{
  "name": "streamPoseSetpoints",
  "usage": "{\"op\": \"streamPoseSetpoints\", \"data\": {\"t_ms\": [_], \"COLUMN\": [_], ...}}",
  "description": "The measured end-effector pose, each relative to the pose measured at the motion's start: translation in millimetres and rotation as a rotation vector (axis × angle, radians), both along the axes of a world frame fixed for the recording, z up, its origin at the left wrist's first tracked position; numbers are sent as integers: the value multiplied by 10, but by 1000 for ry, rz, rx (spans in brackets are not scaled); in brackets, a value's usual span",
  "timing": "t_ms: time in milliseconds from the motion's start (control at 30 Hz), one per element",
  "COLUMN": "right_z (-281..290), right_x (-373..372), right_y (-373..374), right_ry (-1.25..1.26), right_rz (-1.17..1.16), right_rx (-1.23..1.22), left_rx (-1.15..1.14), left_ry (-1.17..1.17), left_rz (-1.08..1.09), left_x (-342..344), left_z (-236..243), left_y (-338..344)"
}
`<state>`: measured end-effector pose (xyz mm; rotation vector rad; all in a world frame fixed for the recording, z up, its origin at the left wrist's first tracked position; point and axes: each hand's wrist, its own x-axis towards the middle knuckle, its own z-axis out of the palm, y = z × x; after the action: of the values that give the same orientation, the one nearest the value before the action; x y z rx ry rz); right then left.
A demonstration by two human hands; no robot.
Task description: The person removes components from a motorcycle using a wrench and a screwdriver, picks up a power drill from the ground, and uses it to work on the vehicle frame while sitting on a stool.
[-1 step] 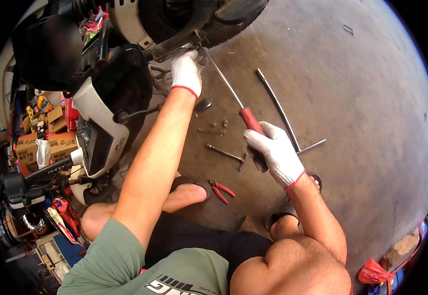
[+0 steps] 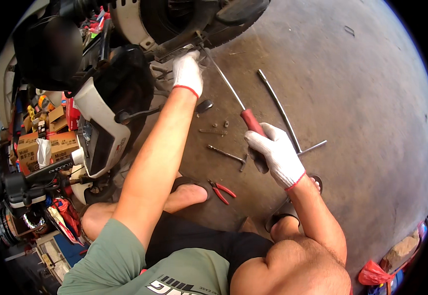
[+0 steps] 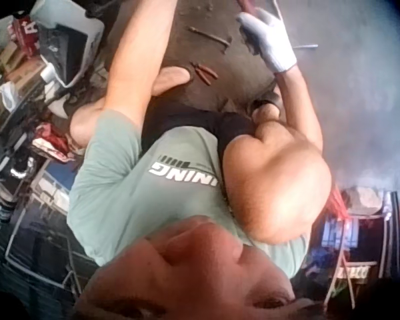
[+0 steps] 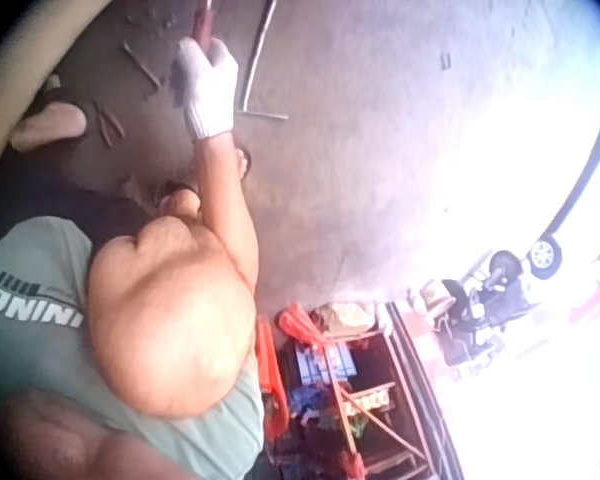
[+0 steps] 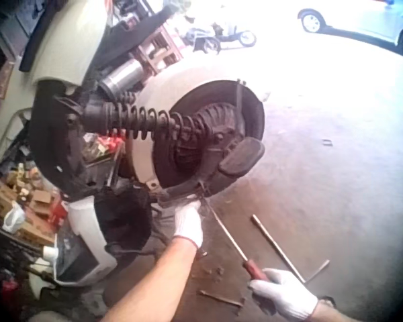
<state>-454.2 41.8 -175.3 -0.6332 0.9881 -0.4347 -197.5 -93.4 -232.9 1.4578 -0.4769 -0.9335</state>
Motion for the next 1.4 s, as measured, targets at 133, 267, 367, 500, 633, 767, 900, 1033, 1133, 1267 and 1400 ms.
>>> {"op": "streamPoseSetpoints", "data": {"t_ms": [133,267,367,500,633,767,900,1033,1133,1267,1400], "right_z": [31,40,35,-72,-91,-103,-147,-497,-835,-1053,-977], "right_x": [55,111,259,205,171,124,2,-318,-259,-488,-640], "right_y": [-5,26,137,157,165,144,111,355,742,996,980], "right_ry": [16,33,-43,-16,1,-20,59,369,452,836,795], "right_rz": [-21,-65,-55,-53,-47,-32,-2,40,47,251,143], "right_rx": [19,2,16,-25,-40,-45,-19,-268,-272,-695,-745], "left_rx": [300,421,140,-14,100,233,274,77,51,115,204], "left_ry": [-454,-1647,-1563,-943,-1015,-1584,-843,-300,-470,-630,-926], "left_rz": [-190,-453,-284,-45,-94,-230,-238,-49,-250,-887,-1507], "left_x": [39,56,260,85,24,32,-14,-399,-340,-584,-474], "left_z": [-139,-203,-399,-523,-538,-567,-480,-131,-71,154,672], "left_y": [-78,-305,-295,-310,-289,-306,-148,158,717,1287,1703]}}
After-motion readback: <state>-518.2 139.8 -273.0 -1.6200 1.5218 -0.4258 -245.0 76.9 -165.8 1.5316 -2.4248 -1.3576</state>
